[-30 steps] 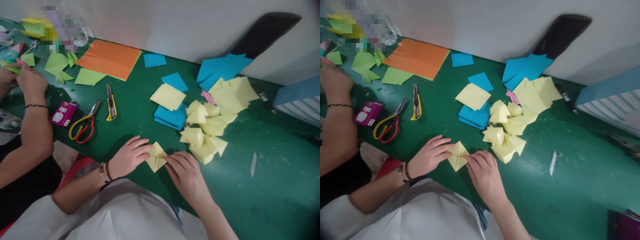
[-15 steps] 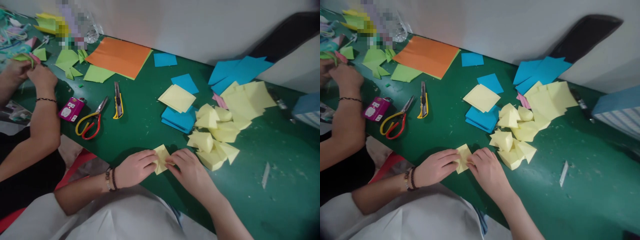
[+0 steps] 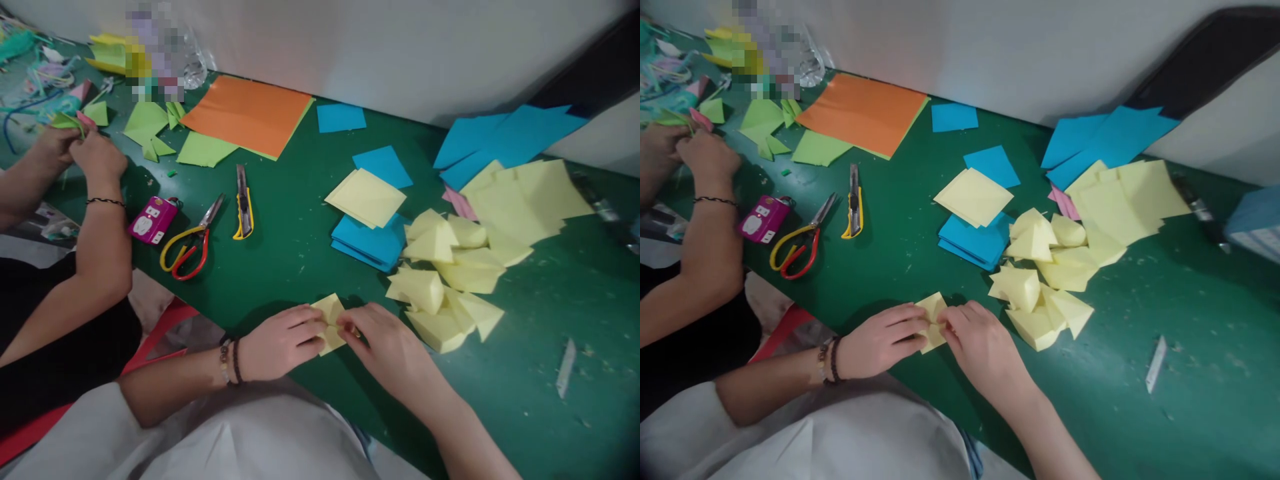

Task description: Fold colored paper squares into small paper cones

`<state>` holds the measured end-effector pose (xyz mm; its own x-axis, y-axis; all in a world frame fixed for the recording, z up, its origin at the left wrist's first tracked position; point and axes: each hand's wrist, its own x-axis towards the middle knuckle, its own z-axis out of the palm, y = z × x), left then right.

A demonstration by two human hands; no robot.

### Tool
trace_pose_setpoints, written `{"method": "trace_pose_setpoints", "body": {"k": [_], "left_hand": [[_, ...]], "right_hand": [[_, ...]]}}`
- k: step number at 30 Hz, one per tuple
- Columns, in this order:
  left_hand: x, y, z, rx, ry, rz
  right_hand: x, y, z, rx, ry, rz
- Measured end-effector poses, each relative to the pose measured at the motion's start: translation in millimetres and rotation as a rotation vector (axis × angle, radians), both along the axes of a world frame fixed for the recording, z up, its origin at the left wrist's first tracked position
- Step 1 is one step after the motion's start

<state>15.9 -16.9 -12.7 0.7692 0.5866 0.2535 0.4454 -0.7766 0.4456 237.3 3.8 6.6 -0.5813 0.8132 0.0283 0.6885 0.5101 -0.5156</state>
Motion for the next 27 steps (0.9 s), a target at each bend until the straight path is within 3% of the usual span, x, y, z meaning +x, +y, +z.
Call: {"method": "trace_pose_setpoints", "body": {"k": [16,23,27], "left_hand": [[-6.0,0.8,2.7,0.011,0.076,-0.063],[-5.8,1.5,1.6,0.143,0.116,-0.096],[-5.7,0.6,0.6,0.123,0.130,-0.093]], "right_hand": [[0.2,1.4,-0.1,0.140,-0.113,0.016],[-0.8,3.1,0.5,0.155,-0.076,0.033],[-1.8,2.3,0.3,0.178,-0.083,0.022]]}}
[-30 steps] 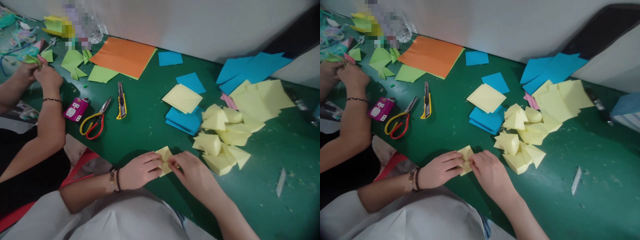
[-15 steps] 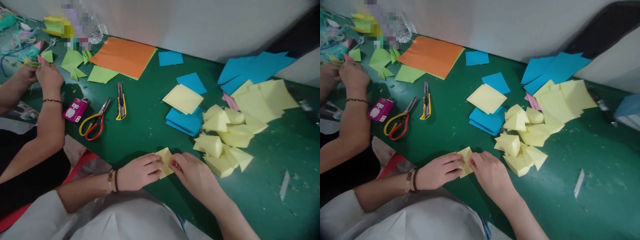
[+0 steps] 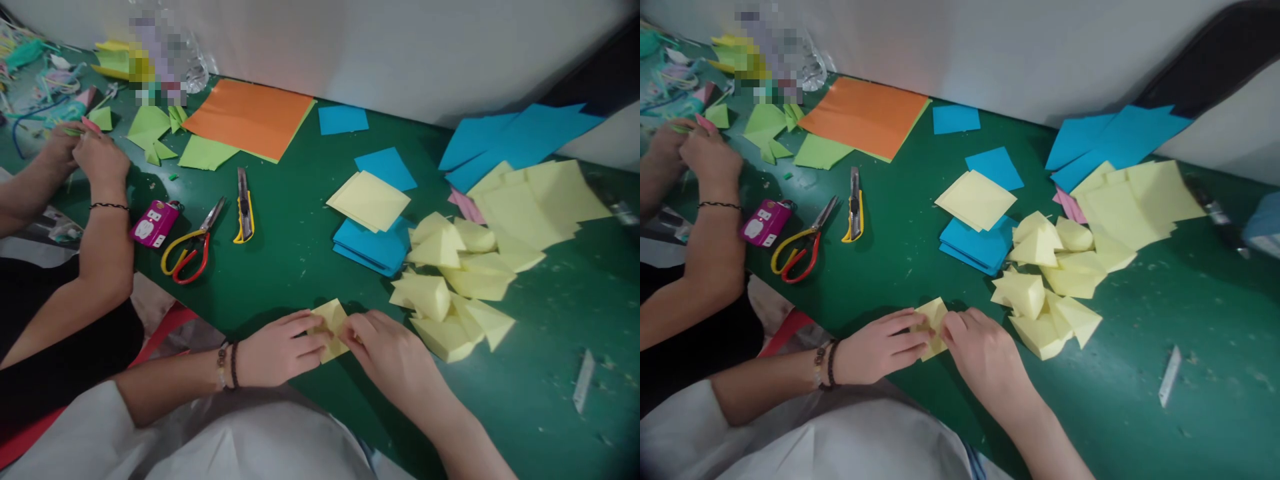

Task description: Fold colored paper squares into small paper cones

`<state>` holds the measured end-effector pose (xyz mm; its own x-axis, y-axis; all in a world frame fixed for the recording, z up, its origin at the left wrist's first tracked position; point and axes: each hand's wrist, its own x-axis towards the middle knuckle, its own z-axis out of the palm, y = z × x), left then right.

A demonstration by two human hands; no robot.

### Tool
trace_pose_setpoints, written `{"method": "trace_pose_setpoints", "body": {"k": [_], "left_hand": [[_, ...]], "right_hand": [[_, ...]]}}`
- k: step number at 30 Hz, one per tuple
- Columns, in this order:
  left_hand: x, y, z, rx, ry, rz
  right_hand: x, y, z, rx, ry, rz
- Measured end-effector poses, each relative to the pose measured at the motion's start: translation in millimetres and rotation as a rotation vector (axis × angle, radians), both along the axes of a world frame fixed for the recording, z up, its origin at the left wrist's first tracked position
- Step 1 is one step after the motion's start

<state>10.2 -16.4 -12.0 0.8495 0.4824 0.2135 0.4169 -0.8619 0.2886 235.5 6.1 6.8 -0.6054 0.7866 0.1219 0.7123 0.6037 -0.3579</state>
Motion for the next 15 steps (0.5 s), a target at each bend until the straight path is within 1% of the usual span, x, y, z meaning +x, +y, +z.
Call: {"method": "trace_pose_setpoints", "body": {"k": [4,8,15], "left_hand": [[0.4,0.1,1.7,-0.022,0.037,-0.001],[1.2,0.1,1.4,-0.011,0.015,0.012],[1.4,1.5,2.1,0.000,0.045,-0.027]], "right_hand": [[0.1,-1.2,-1.0,0.004,-0.001,-0.003],[0.3,-2.6,-2.5,0.012,0.007,-0.007],[1.9,-4.3,-4.9,-0.024,0.024,0.004]]}}
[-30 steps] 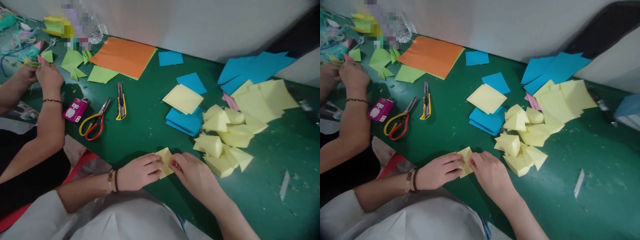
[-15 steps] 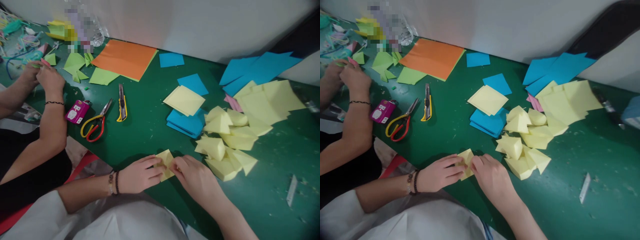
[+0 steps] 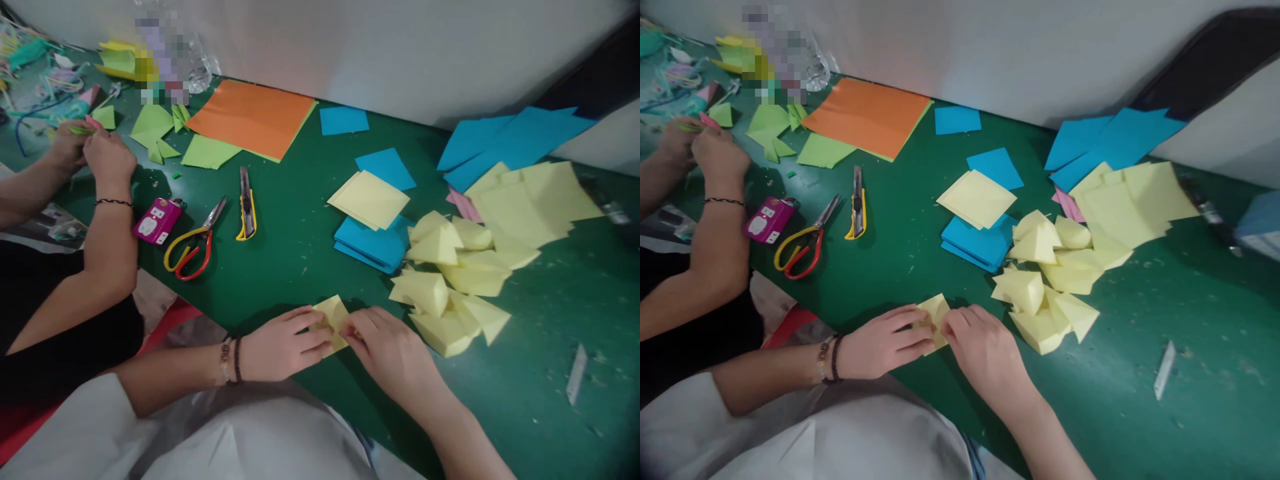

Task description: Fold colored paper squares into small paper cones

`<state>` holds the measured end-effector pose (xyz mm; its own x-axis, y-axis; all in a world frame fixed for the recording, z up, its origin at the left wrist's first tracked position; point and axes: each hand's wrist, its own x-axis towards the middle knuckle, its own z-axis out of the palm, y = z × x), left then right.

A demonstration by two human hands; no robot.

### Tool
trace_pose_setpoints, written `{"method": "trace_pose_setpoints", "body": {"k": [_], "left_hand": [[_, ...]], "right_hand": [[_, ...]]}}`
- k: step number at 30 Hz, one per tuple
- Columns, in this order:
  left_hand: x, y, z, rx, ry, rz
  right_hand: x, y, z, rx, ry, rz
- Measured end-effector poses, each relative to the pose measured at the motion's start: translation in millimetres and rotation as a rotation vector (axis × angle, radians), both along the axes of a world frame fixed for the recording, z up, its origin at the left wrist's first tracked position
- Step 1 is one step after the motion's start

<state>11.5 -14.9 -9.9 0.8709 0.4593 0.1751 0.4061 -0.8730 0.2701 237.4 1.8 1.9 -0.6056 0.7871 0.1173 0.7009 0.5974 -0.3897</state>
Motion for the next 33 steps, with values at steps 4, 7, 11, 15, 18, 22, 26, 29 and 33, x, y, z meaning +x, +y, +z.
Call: {"method": "trace_pose_setpoints", "body": {"k": [4,7,11,15,18,22,26,29,33], "left_hand": [[0.3,1.1,3.0,-0.008,-0.002,0.008],[0.8,0.2,4.3,-0.044,-0.018,0.025],[1.1,-1.8,4.4,-0.083,-0.034,0.043],[0.6,-1.9,3.5,-0.108,-0.024,0.034],[0.4,-1.1,3.5,-0.091,-0.031,0.031],[0.9,-0.9,4.4,-0.096,-0.046,0.039],[0.8,-2.3,3.8,-0.108,-0.041,0.055],[0.4,-3.1,3.2,-0.111,-0.029,0.055],[0.3,-3.3,3.7,-0.115,-0.005,0.049]], "right_hand": [[0.1,-0.6,1.5,-0.009,-0.002,-0.001],[-1.7,-0.3,1.7,-0.014,-0.007,-0.010],[0.6,0.1,4.0,-0.023,0.031,-0.035],[14.1,-13.0,14.2,-0.053,0.169,-0.170],[21.0,-38.5,19.2,-0.226,0.285,-0.308],[14.1,-74.1,13.9,-0.479,0.360,-0.293],[4.0,-84.5,9.6,-0.582,0.364,-0.291],[3.1,-80.9,12.2,-0.630,0.333,-0.290],[4.1,-79.4,12.2,-0.706,0.351,-0.354]]}}
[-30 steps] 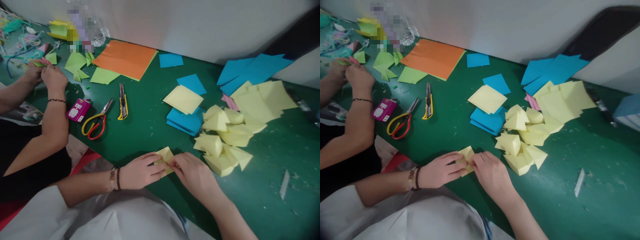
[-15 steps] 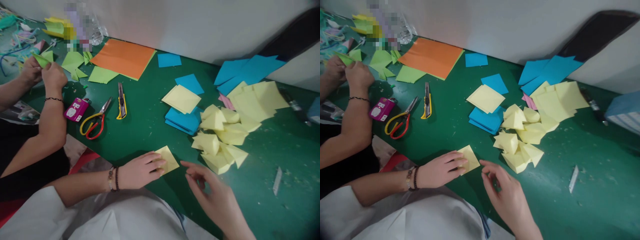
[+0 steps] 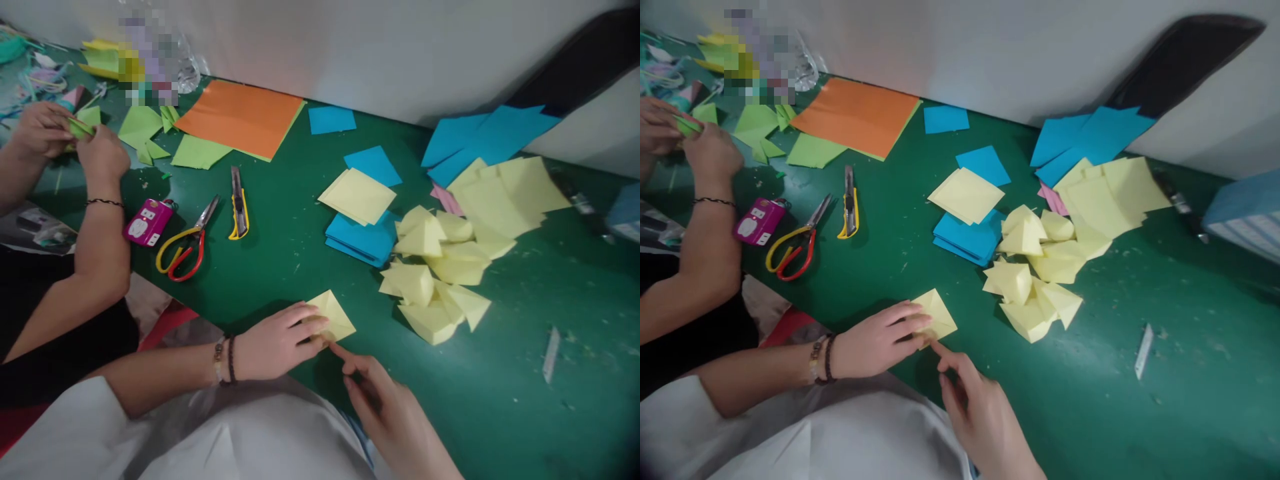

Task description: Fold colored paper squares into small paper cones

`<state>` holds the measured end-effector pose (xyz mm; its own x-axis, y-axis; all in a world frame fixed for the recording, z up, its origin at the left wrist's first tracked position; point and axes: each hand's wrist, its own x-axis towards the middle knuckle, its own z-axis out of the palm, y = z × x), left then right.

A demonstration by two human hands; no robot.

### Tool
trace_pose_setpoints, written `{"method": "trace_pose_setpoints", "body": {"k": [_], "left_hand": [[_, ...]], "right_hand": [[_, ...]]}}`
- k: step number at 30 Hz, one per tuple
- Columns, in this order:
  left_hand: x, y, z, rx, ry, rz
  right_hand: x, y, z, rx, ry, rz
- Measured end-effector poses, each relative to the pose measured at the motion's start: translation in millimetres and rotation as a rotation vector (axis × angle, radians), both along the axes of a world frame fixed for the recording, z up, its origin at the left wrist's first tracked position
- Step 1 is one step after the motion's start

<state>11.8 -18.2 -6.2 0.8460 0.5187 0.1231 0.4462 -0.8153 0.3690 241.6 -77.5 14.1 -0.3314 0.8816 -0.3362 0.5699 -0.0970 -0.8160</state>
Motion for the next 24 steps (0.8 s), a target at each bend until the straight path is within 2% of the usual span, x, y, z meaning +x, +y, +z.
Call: {"method": "trace_pose_setpoints", "body": {"k": [5,8,13,17,21,24], "left_hand": [[0.7,0.0,1.0,-0.003,-0.017,0.007],[0.8,0.5,2.2,-0.003,-0.013,0.008],[-0.2,1.3,1.8,-0.021,-0.005,0.003],[-0.5,1.6,0.4,-0.012,-0.012,0.005],[-0.4,2.0,2.6,-0.022,-0.002,0.001],[-0.5,2.4,3.8,-0.032,0.005,-0.001]], "right_hand": [[-6.8,-2.9,-5.1,-0.132,0.124,-0.300],[-9.6,-1.1,-3.3,-0.186,0.155,-0.423],[2.5,0.5,1.3,-0.071,0.059,-0.546],[12.3,3.6,-5.5,0.214,-0.073,-0.444],[6.7,18.7,-19.1,0.616,-0.372,-0.257],[-1.1,29.3,-26.0,0.786,-0.551,-0.122]]}}
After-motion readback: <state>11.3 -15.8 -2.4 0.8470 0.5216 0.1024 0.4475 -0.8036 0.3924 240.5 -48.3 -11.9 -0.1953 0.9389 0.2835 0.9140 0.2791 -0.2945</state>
